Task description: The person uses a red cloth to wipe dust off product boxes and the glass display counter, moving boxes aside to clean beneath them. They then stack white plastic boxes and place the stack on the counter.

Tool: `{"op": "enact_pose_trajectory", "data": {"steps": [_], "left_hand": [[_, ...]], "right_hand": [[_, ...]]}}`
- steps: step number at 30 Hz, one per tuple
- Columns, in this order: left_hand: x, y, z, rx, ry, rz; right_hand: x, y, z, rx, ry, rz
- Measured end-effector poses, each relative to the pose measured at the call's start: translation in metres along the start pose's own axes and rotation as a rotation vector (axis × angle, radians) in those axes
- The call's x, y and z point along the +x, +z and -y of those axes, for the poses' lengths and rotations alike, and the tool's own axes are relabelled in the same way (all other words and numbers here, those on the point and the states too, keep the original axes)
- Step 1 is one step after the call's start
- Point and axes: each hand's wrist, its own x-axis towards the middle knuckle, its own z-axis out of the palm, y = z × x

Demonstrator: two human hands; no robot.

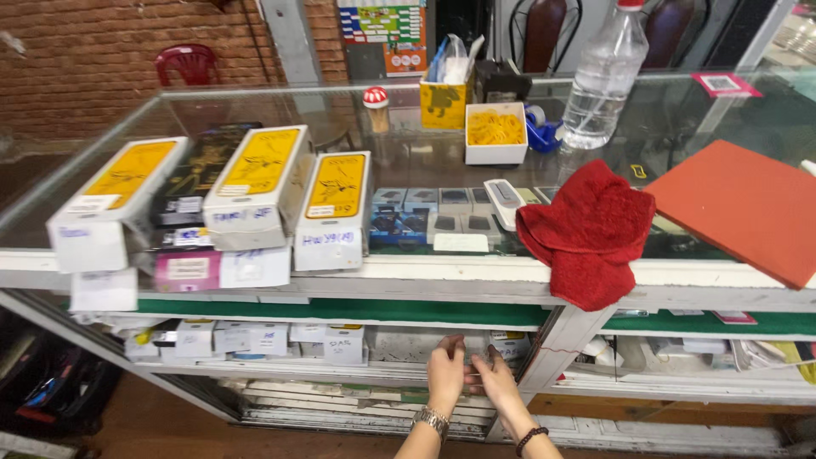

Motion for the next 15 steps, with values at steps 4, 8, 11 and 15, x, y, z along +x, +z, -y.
{"op": "enact_pose_trajectory", "data": {"steps": [4,8,11,15], "left_hand": [[-0.053,-0.064,-0.092,-0.143,0.258,-0.249],[-0.064,-0.118,-0.161,-0.559,0.393,-0.408],[-0.043,-0.159,-0.194,-0.806,0.256,-0.413],[-0.016,-0.201,-0.206,-0.910,0.137,-0.315]], "right_hand": [[-0.036,0.025,0.067,-0.157,-0.104,0.217],[-0.069,0.059,0.138,-0.246,-0.192,0.406],[-0.088,0.078,0.181,-0.292,-0.252,0.472],[-0.110,0.105,0.220,-0.246,-0.342,0.441]]}}
